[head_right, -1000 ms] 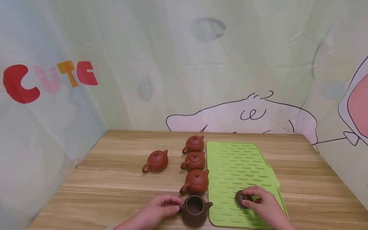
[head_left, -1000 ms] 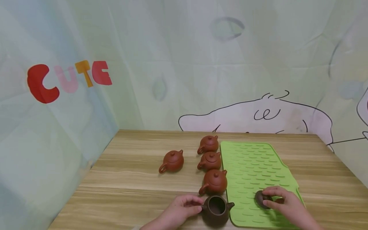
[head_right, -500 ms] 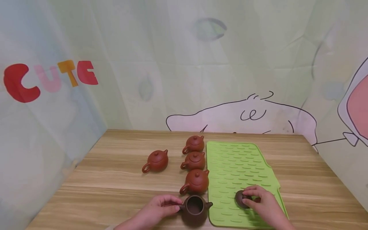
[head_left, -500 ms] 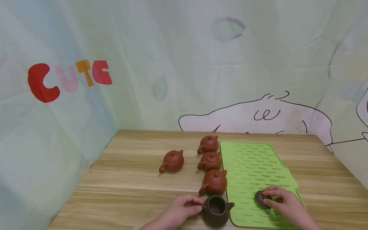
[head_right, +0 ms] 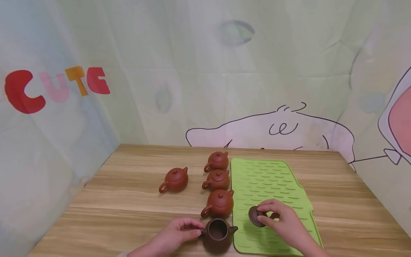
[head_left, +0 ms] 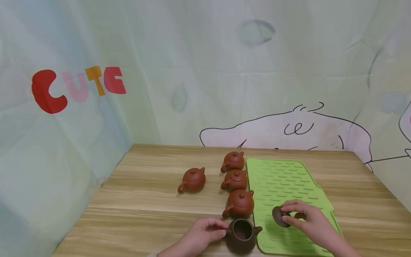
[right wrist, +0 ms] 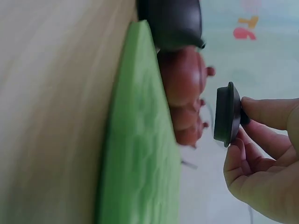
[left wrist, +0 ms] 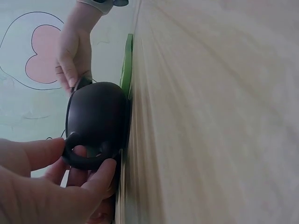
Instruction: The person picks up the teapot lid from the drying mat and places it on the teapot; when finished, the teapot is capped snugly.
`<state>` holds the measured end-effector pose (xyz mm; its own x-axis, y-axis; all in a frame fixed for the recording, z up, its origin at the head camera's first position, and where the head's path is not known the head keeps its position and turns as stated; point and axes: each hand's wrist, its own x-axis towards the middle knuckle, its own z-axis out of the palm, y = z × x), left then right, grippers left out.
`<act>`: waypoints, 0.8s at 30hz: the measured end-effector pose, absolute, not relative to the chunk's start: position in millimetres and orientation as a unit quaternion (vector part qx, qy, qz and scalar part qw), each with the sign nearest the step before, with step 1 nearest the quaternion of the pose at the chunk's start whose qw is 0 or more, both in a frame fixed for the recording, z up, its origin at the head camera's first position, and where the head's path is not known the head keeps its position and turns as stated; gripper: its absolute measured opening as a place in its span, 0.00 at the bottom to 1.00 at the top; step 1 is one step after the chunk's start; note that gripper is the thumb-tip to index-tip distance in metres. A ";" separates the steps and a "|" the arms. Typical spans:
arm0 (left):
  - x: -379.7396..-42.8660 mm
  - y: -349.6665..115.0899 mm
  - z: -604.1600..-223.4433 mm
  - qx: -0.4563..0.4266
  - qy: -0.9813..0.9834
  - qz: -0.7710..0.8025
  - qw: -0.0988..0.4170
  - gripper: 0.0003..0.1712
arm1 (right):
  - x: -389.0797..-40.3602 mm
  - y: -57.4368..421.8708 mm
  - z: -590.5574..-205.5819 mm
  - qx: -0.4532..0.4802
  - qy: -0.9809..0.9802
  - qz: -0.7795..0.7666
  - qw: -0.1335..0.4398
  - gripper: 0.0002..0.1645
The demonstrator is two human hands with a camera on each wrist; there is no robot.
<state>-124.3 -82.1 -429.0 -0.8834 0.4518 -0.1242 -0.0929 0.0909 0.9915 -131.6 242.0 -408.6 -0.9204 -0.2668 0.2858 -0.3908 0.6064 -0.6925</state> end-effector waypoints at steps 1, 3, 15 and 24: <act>-124.4 -82.2 -429.1 0.127 0.710 0.661 0.206 0.13 | -132.0 238.8 -405.7 0.195 -0.889 0.408 0.073 0.09; -124.7 -81.8 -429.0 0.124 0.710 0.661 0.209 0.13 | -132.4 232.2 -400.1 0.214 -0.881 0.417 0.067 0.09; -124.1 -80.6 -427.1 0.119 0.704 0.668 0.210 0.13 | -130.8 193.9 -387.6 0.300 -0.826 0.477 0.022 0.08; -125.0 -81.1 -427.7 0.118 0.709 0.661 0.215 0.12 | -130.7 174.2 -388.9 0.310 -0.827 0.469 -0.018 0.09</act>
